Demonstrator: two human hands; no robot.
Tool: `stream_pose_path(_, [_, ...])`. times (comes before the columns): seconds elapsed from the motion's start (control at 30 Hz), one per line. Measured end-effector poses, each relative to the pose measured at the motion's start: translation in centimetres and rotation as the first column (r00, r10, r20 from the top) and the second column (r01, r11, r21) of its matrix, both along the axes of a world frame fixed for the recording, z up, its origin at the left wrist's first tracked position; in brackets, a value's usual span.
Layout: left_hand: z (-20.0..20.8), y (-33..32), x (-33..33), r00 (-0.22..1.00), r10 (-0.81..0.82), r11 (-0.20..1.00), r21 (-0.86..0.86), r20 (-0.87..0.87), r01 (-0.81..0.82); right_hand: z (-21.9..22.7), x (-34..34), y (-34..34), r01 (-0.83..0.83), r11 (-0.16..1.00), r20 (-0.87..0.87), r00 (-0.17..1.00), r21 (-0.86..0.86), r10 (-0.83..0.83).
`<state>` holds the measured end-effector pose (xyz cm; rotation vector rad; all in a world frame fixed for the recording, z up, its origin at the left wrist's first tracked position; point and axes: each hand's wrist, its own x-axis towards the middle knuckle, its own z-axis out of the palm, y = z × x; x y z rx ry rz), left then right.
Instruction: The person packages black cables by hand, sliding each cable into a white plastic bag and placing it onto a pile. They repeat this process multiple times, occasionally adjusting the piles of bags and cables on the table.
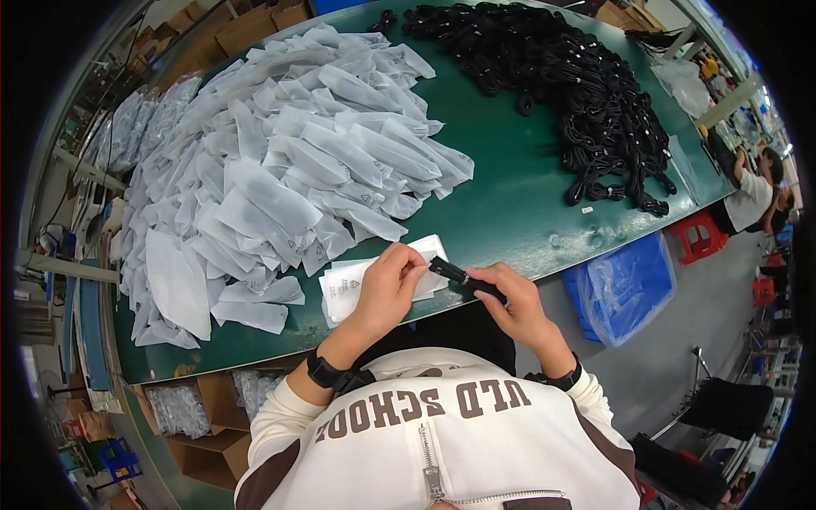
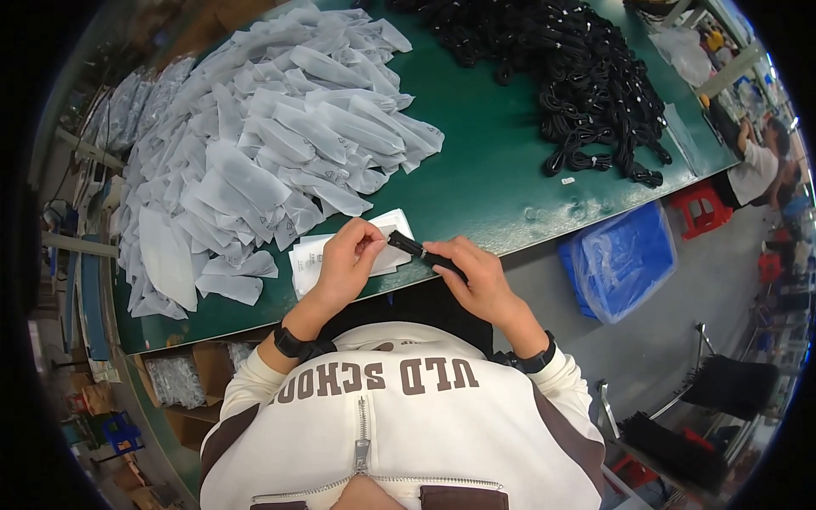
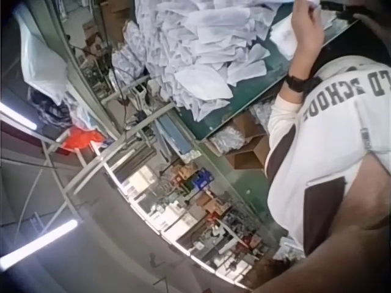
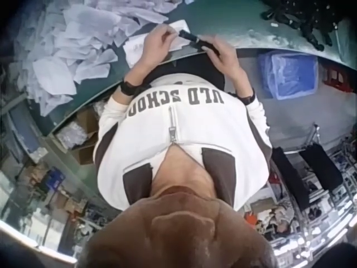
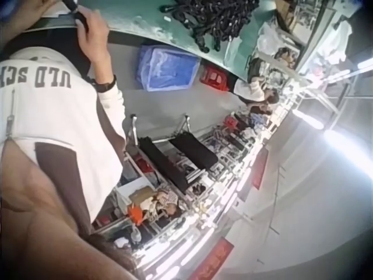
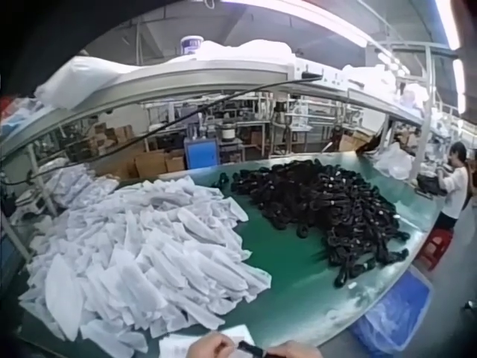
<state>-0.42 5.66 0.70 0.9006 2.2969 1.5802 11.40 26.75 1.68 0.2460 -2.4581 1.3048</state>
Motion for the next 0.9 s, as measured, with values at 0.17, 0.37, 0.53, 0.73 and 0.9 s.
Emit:
stream_pose_path(0.17, [0.5,0.0,-0.7,0.905,-0.182,0.976,0.040,-0.386,0.214,0.4,-0.3,-0.2,0.056,0.915,0.390,0.913,-0.400,0.115])
stream_pose_path(0.37, [2.0,0.6,-1.5,0.878,-0.156,0.981,0.033,-0.451,0.192,0.1,-2.2,-0.6,-0.064,0.996,0.021,0.998,-0.056,0.065])
stream_pose_path(0.53, [4.0,0.5,-3.2,0.953,-0.084,0.989,0.095,-0.292,0.116,2.2,-4.4,-1.7,-0.090,0.996,-0.136,0.987,-0.027,0.086])
stream_pose_path(0.73, [6.3,-2.0,-10.1,0.904,0.040,0.863,0.440,0.426,-0.246,3.3,-6.6,1.5,0.253,0.966,-0.296,0.927,0.044,-0.230])
stream_pose_path(0.9, [9.9,-4.2,-12.3,0.919,0.394,0.815,0.458,0.007,-0.353,0.2,-7.8,16.2,0.845,0.384,-0.426,0.524,0.373,-0.738])
